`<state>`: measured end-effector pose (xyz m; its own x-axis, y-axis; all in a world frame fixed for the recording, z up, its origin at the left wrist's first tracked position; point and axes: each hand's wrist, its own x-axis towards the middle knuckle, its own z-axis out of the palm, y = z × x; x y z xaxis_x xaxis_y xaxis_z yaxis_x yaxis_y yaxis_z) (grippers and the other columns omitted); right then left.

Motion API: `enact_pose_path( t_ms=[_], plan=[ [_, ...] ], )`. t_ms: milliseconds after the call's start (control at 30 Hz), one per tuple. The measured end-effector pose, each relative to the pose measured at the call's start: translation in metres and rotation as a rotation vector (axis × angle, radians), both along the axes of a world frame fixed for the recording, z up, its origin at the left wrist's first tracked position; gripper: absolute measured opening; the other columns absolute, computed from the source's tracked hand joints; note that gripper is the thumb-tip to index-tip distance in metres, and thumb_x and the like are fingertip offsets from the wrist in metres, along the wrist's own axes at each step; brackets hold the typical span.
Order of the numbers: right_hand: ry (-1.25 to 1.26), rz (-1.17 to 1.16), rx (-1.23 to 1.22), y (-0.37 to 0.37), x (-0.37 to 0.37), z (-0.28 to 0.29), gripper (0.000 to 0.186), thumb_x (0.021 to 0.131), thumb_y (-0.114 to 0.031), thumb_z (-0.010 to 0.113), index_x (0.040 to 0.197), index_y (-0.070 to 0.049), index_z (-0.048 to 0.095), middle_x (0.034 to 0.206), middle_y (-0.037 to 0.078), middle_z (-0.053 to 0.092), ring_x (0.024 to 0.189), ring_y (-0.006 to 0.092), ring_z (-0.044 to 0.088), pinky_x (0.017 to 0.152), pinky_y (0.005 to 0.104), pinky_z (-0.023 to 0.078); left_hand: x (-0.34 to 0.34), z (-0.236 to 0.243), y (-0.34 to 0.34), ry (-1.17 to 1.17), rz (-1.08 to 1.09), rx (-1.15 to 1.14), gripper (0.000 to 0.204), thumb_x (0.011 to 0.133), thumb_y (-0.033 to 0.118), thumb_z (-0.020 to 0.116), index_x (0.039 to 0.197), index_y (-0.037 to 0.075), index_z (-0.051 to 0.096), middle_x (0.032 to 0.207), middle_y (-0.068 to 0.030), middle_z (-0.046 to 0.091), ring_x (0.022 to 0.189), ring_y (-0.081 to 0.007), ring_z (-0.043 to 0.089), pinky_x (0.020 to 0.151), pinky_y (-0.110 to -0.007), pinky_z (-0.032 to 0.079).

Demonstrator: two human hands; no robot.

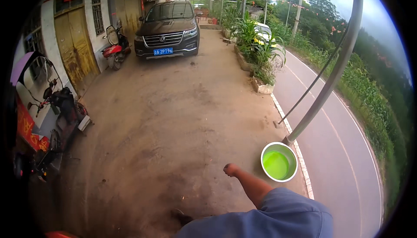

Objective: The person removes bolts and components from an engine block, wipes parts with a cloth, and then installs a cylinder head and gaskets onto the engine.

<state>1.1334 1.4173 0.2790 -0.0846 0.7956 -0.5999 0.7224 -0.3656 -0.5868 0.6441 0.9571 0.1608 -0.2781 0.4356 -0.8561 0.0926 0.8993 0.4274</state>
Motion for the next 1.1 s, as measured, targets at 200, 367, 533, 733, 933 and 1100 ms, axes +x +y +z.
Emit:
enact_pose_path(
  t_ms=[200, 367, 533, 733, 933, 1100],
  plan=[
    [0.077, 0.066, -0.195, 0.045, -0.211, -0.02, 0.03, 0.101, -0.023, 0.061, 0.121, -0.002, 0.068, 0.096, 0.012, 0.072, 0.074, 0.0217, 0.067, 0.063, 0.0349, 0.057, -0.083, -0.027, -0.057, -0.127, 0.248, -0.049, 0.032, 0.097, 0.031, 0.058, 0.11, 0.003, 0.069, 0.095, -0.0163, 0.071, 0.085, -0.0326, 0.069, 0.076, -0.045, 0.056],
    [-0.219, 0.831, -0.569, 0.065, -0.325, -0.047, 0.022, 0.099, -0.019, 0.054, 0.113, -0.008, 0.067, 0.106, 0.009, 0.068, 0.091, 0.0239, 0.069, 0.079, 0.0389, 0.057, -0.164, -0.022, -0.044, -0.27, 0.304, 0.015, 0.032, 0.098, 0.028, 0.056, 0.114, 0.003, 0.067, 0.094, -0.017, 0.07, 0.085, -0.0317, 0.069, 0.075, -0.045, 0.056],
    [-0.21, 1.116, -0.212, 0.153, -0.426, -0.007, 0.028, 0.101, -0.015, 0.05, 0.12, 0.0, 0.063, 0.113, 0.018, 0.069, 0.099, 0.0303, 0.069, 0.08, 0.0423, 0.057, -0.329, 0.021, 0.035, 0.391, 0.437, 0.304, 0.033, 0.094, 0.035, 0.059, 0.104, 0.007, 0.073, 0.097, -0.02, 0.073, 0.089, -0.0389, 0.07, 0.078, -0.046, 0.055],
    [-0.333, 0.786, -0.425, 0.224, -0.657, -0.026, 0.02, 0.101, -0.017, 0.054, 0.111, -0.002, 0.062, 0.1, 0.015, 0.068, 0.085, 0.0272, 0.067, 0.07, 0.0401, 0.057, -0.433, 0.021, 0.058, 0.549, 0.897, 0.38, 0.03, 0.095, 0.033, 0.059, 0.107, 0.009, 0.072, 0.106, -0.0194, 0.072, 0.098, -0.0371, 0.069, 0.084, -0.043, 0.056],
    [-0.416, 0.813, -0.516, 0.263, -0.938, -0.064, 0.015, 0.1, -0.019, 0.057, 0.102, -0.004, 0.061, 0.088, 0.013, 0.066, 0.071, 0.0242, 0.065, 0.06, 0.0378, 0.056, -0.414, 0.01, -0.001, 0.049, 0.064, -0.242, 0.038, 0.099, 0.029, 0.048, 0.111, 0.003, 0.074, 0.125, -0.0254, 0.067, 0.115, -0.0444, 0.064, 0.096, -0.053, 0.052],
    [-0.215, 1.097, -0.506, 0.228, -1.247, -0.093, 0.012, 0.097, -0.018, 0.053, 0.087, -0.01, 0.054, 0.076, 0.008, 0.056, 0.057, 0.0206, 0.053, 0.048, 0.036, 0.045, -0.419, 0.022, -0.019, -0.079, 0.943, -0.154, 0.03, 0.1, 0.029, 0.053, 0.11, 0.005, 0.068, 0.1, -0.0171, 0.072, 0.083, -0.0319, 0.072, 0.072, -0.046, 0.06]
  ],
)
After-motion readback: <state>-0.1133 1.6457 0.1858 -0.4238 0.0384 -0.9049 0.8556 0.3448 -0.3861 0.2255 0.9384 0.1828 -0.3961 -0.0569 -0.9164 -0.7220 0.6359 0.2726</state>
